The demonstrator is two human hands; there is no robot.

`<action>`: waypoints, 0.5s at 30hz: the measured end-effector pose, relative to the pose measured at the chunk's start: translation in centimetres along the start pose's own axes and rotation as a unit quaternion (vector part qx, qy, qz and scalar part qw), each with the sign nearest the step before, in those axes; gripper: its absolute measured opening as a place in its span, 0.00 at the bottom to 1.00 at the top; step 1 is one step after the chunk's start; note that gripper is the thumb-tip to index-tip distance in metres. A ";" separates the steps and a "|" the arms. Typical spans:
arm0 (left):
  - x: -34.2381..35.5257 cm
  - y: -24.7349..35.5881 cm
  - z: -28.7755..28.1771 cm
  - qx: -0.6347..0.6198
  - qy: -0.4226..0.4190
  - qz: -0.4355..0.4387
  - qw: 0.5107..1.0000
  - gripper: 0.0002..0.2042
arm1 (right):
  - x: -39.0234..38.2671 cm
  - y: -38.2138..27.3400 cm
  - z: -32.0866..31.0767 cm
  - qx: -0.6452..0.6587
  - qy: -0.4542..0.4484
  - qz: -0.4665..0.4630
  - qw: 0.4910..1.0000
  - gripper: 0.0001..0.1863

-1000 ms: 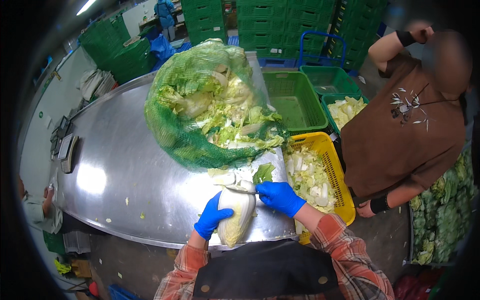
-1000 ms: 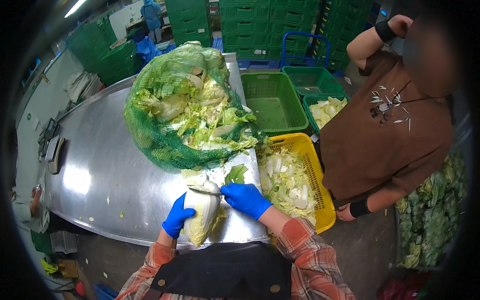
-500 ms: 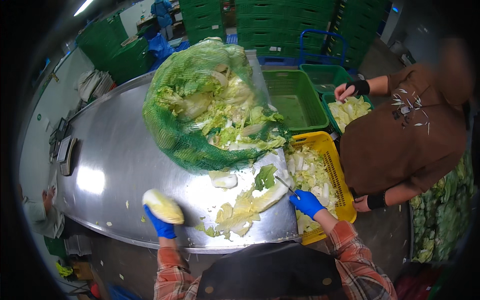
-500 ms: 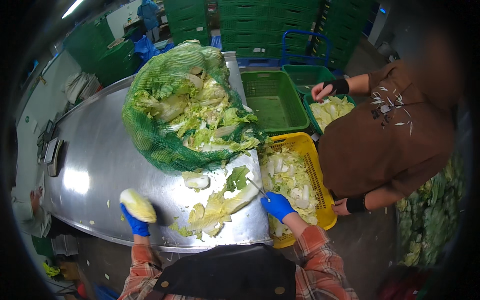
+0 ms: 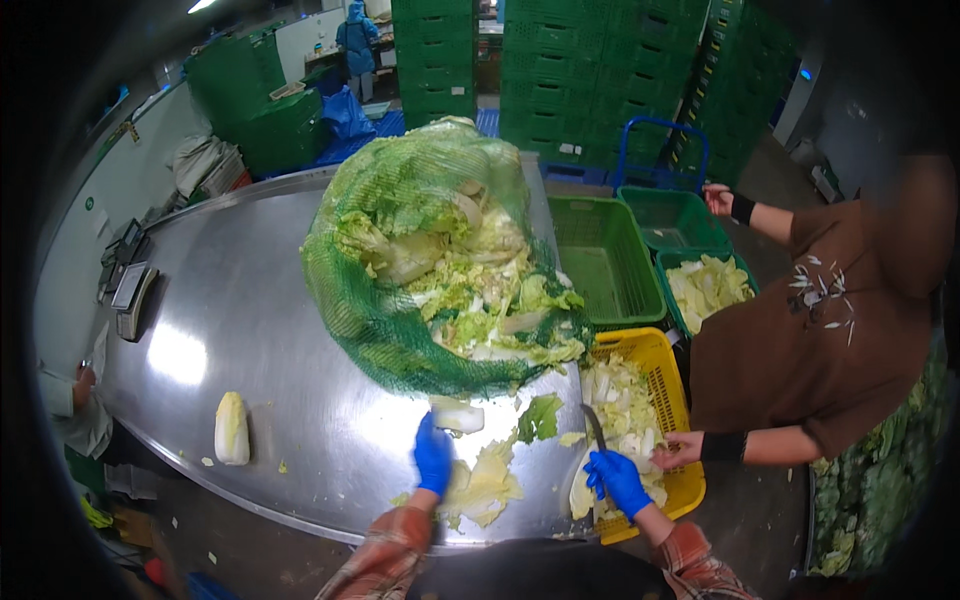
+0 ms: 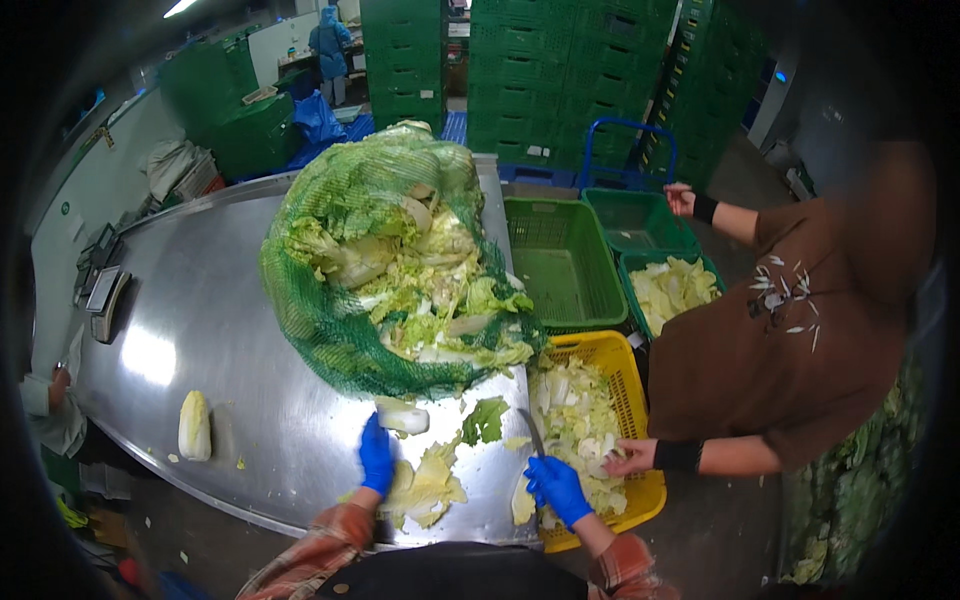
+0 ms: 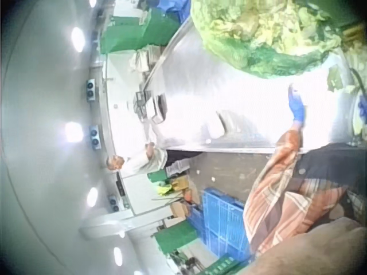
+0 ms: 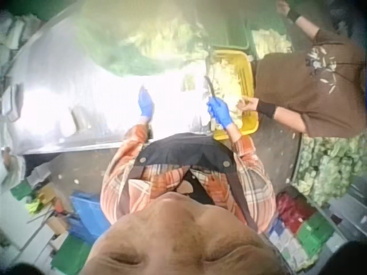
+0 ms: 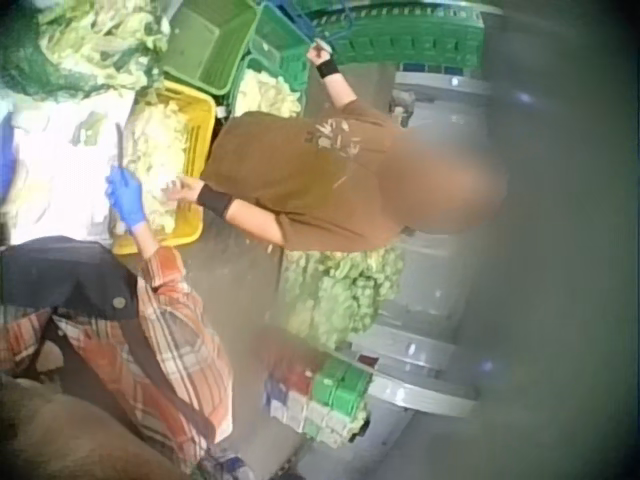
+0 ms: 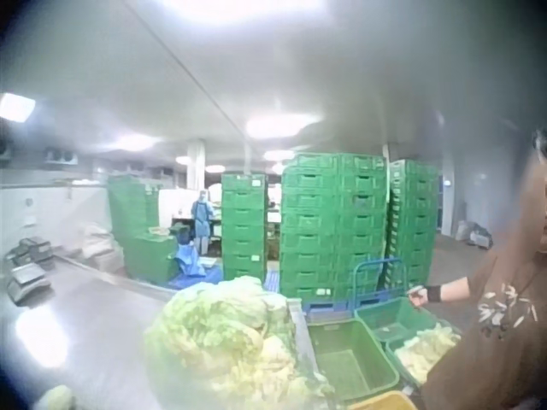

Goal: The person cuts napa cabbage into halves and quarters using a knife on a stainless steel table. The cut pieces are placed into a yellow basket. A coworker also processes cabbage nearby.

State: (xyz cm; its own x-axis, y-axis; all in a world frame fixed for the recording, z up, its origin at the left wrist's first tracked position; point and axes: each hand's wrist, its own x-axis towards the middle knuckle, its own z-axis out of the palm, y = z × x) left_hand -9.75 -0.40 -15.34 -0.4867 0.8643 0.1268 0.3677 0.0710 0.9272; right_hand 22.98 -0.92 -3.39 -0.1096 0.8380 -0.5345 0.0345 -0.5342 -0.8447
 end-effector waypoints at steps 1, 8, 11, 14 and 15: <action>-0.4 4.1 2.2 0.003 -0.050 0.116 0.992 0.23 | 0.1 0.0 0.5 0.002 -0.018 -0.011 1.000 0.16; 7.0 15.2 8.5 0.142 -0.553 0.254 0.781 0.30 | -0.3 0.1 1.8 -0.068 0.004 -0.102 0.992 0.10; 16.0 17.5 1.8 0.378 -0.350 0.452 0.729 0.49 | -0.4 2.5 1.2 -0.179 0.040 -0.240 0.953 0.10; 23.2 15.9 -6.9 0.636 -0.346 0.303 0.620 0.26 | -0.2 3.5 1.8 -0.252 -0.008 -0.306 0.918 0.13; 25.7 7.1 -10.1 0.541 -0.177 0.352 0.743 0.21 | -0.1 3.9 2.3 -0.272 -0.021 -0.299 0.914 0.14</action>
State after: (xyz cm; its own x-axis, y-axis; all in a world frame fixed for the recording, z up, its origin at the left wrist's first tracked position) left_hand -27.64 17.30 -1.93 0.2967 0.9401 0.1678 0.9474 -0.2676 -0.1756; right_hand 20.81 -3.32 -6.53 -0.3072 0.9514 0.0208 0.4432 0.1624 -0.8816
